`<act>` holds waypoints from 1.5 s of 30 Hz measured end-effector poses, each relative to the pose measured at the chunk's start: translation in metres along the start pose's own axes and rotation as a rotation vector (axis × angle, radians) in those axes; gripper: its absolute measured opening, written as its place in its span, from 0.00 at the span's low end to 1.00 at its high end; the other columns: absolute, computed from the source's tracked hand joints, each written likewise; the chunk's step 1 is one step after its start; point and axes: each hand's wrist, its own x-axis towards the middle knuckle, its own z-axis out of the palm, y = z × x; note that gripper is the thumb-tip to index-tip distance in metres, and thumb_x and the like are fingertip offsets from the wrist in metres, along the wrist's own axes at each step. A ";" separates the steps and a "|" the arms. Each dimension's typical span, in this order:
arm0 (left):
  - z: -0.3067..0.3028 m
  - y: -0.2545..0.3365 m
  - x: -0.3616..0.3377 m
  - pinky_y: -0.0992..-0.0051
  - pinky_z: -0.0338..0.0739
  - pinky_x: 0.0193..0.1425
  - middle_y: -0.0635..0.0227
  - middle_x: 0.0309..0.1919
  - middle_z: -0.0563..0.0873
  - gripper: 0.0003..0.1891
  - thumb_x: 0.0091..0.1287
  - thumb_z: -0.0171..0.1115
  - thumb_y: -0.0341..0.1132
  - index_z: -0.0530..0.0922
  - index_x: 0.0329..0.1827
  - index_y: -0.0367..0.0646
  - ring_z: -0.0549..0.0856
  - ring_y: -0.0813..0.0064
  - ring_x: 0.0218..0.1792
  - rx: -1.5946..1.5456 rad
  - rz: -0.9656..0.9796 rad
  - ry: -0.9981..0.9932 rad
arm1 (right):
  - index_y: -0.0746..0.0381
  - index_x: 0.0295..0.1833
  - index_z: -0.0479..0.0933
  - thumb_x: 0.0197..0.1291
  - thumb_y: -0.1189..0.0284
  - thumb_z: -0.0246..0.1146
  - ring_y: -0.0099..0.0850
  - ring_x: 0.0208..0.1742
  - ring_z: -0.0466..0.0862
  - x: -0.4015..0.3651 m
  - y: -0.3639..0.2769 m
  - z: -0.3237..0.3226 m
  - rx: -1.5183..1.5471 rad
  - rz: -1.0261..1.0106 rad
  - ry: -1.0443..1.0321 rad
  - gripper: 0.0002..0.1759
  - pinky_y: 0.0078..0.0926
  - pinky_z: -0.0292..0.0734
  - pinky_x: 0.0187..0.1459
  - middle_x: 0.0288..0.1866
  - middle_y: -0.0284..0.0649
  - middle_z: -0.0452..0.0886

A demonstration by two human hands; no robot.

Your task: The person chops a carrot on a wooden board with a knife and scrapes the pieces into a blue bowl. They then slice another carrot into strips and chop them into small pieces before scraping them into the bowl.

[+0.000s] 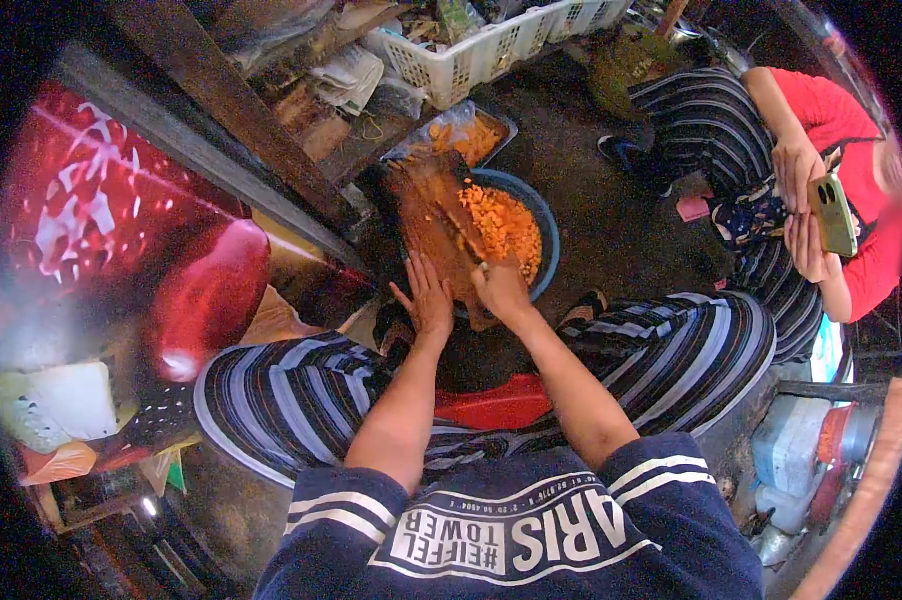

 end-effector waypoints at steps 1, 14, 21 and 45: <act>0.001 0.000 -0.002 0.45 0.30 0.69 0.62 0.72 0.45 0.32 0.67 0.47 0.42 0.49 0.71 0.40 0.44 0.66 0.73 0.004 0.000 0.001 | 0.70 0.33 0.78 0.56 0.62 0.53 0.55 0.35 0.80 -0.001 -0.006 0.002 -0.021 -0.072 -0.068 0.20 0.47 0.74 0.39 0.29 0.60 0.78; -0.011 0.015 -0.014 0.45 0.29 0.69 0.56 0.71 0.46 0.31 0.65 0.47 0.41 0.52 0.68 0.35 0.42 0.61 0.72 0.002 0.001 -0.090 | 0.72 0.33 0.77 0.55 0.62 0.54 0.55 0.39 0.79 0.009 0.028 -0.015 0.054 0.133 0.071 0.20 0.46 0.73 0.41 0.32 0.62 0.77; -0.008 0.021 0.004 0.45 0.30 0.69 0.54 0.69 0.51 0.32 0.58 0.56 0.35 0.57 0.64 0.32 0.44 0.57 0.72 -0.175 -0.063 -0.006 | 0.71 0.35 0.77 0.57 0.57 0.52 0.54 0.40 0.79 -0.030 0.028 0.001 -0.056 0.126 -0.169 0.24 0.46 0.74 0.42 0.34 0.60 0.78; -0.005 0.035 0.032 0.45 0.41 0.68 0.53 0.69 0.51 0.28 0.61 0.53 0.36 0.60 0.65 0.42 0.51 0.50 0.69 -0.302 0.022 0.074 | 0.70 0.43 0.73 0.59 0.57 0.48 0.45 0.26 0.81 0.062 0.099 0.008 -0.003 0.169 -0.058 0.25 0.42 0.75 0.29 0.25 0.54 0.79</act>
